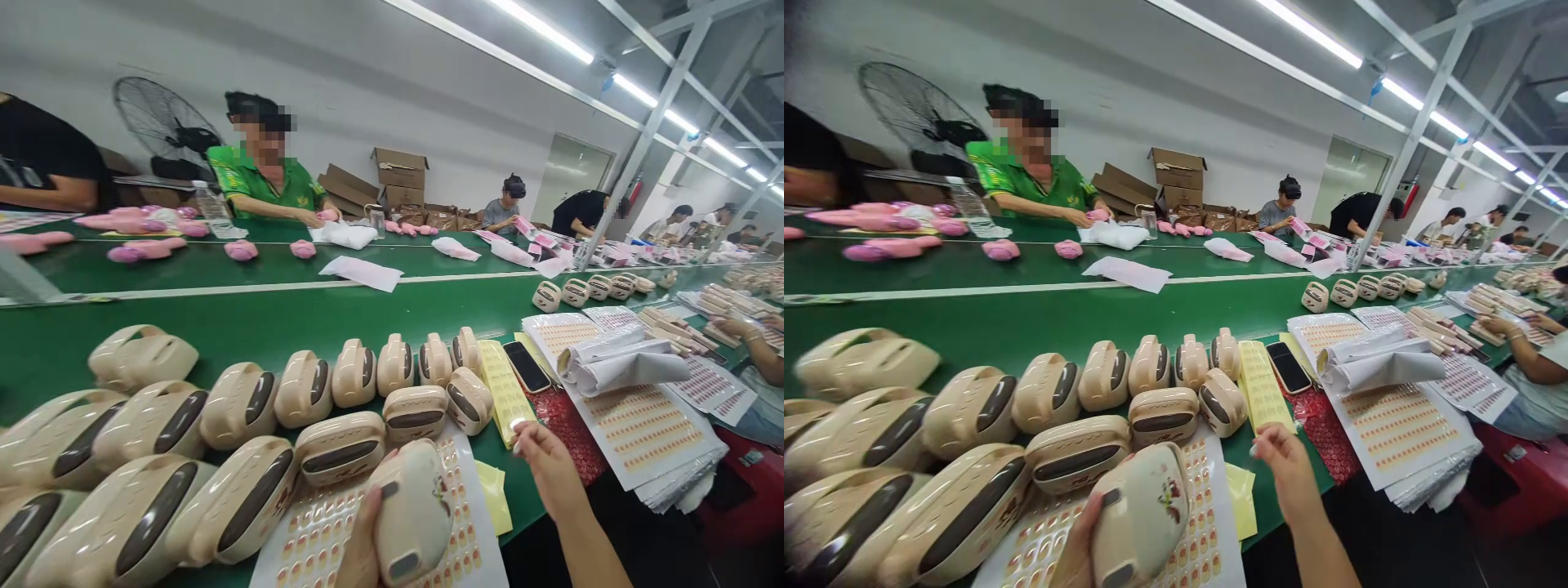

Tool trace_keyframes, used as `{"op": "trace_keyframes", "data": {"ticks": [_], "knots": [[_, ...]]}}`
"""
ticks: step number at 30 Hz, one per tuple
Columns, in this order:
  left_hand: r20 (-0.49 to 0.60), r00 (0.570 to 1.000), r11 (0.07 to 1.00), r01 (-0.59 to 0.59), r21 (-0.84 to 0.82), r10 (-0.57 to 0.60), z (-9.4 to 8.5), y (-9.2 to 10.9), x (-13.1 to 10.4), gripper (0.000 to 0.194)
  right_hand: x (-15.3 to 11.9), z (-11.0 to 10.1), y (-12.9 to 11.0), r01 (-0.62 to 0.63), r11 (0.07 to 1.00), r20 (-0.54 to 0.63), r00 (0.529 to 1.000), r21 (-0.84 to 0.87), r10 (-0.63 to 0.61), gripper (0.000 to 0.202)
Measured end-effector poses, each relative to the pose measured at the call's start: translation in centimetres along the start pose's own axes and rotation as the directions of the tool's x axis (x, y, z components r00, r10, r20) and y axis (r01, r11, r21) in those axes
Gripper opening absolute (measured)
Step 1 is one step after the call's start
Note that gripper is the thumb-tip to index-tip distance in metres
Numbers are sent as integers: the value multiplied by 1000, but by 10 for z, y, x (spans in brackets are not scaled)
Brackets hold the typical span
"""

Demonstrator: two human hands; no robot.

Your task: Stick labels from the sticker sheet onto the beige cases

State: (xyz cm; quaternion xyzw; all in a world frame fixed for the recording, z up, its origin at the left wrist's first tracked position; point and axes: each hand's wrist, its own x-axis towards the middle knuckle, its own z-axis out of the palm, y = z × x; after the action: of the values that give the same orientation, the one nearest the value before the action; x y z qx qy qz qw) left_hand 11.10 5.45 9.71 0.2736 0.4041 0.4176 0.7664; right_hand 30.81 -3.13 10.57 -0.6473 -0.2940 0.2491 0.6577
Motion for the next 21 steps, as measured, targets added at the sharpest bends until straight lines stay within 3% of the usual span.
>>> {"op": "trace_keyframes", "data": {"ticks": [3,7,14,21], "knots": [[-61,996,997,58,-44,-61,15,6,-4,61,-23,44,-18,-32,993,193,981,118,8,34],[-70,996,997,-61,-57,57,20,5,-2,61,-36,80,-23,-25,998,263,965,62,8,33],[-82,992,993,-102,-63,97,16,1,1,57,-32,87,-9,20,999,251,968,-38,-10,29],[-102,992,994,-82,-78,74,13,0,2,68,-35,93,-8,139,982,222,969,-130,-108,26]]}}
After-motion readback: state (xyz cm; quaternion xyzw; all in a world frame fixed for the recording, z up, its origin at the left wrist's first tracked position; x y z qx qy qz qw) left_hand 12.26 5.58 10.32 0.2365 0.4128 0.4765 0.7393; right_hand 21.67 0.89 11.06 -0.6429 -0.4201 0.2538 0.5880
